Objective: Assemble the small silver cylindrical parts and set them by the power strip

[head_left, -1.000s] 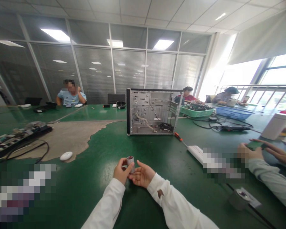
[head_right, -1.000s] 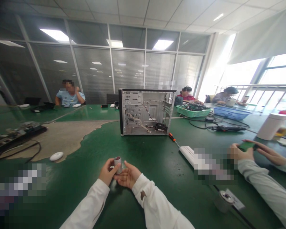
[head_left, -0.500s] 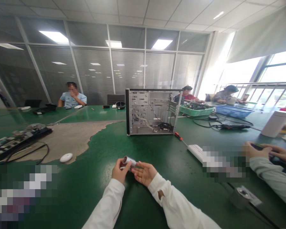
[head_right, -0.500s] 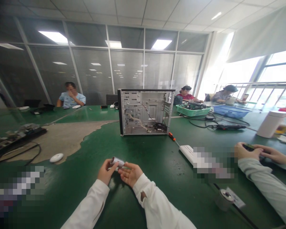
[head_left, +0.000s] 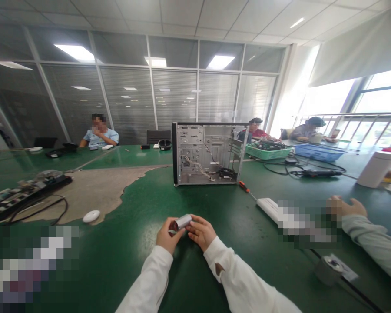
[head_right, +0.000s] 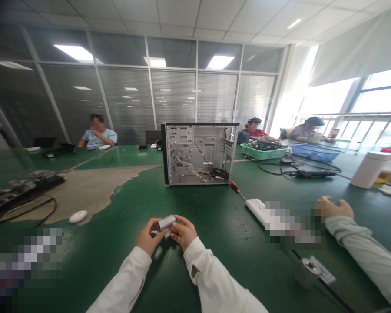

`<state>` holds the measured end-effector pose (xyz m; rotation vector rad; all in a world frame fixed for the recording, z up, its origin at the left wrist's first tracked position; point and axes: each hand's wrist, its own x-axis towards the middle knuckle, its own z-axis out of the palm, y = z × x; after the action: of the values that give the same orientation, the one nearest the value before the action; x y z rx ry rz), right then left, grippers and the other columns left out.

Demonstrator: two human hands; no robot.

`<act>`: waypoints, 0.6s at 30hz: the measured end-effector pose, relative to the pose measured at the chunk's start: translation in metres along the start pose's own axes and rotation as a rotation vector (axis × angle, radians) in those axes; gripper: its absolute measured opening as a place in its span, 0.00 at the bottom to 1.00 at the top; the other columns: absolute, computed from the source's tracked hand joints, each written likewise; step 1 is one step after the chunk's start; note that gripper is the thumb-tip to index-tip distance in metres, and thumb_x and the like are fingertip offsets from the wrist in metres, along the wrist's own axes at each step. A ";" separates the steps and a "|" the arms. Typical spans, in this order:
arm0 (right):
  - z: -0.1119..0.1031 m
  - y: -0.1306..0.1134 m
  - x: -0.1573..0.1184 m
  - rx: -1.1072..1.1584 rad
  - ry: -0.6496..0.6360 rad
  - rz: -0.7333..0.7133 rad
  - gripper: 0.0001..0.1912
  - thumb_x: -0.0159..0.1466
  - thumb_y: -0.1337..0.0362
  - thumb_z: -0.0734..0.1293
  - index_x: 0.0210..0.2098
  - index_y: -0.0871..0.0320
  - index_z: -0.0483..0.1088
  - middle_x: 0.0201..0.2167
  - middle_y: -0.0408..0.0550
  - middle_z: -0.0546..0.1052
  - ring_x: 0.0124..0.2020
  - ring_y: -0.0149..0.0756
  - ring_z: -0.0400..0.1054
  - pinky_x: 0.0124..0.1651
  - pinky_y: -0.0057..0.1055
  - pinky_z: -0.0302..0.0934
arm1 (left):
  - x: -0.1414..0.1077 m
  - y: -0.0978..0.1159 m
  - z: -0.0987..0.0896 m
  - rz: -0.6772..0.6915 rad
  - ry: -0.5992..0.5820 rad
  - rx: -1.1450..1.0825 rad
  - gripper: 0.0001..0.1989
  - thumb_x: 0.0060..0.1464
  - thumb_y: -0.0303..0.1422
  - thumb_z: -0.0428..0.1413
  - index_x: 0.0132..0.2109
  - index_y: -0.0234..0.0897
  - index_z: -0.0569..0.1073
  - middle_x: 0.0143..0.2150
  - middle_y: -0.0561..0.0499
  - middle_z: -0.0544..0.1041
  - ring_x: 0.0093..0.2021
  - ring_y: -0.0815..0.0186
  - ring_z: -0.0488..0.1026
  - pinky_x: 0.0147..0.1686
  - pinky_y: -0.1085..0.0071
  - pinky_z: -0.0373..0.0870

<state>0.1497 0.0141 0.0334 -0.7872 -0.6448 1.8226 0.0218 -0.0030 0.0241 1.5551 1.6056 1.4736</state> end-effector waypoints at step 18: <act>0.002 0.003 -0.002 0.001 -0.007 -0.035 0.19 0.37 0.66 0.71 0.30 0.63 0.67 0.21 0.46 0.73 0.24 0.31 0.67 0.28 0.27 0.58 | -0.004 0.006 -0.010 0.261 -0.122 0.164 0.13 0.39 0.27 0.51 0.37 0.39 0.68 0.37 0.48 0.69 0.40 0.61 0.66 0.34 0.68 0.66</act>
<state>0.1473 0.0106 0.0330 -0.7648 -0.6579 1.7940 0.0163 -0.0115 0.0310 1.9710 1.5308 1.3705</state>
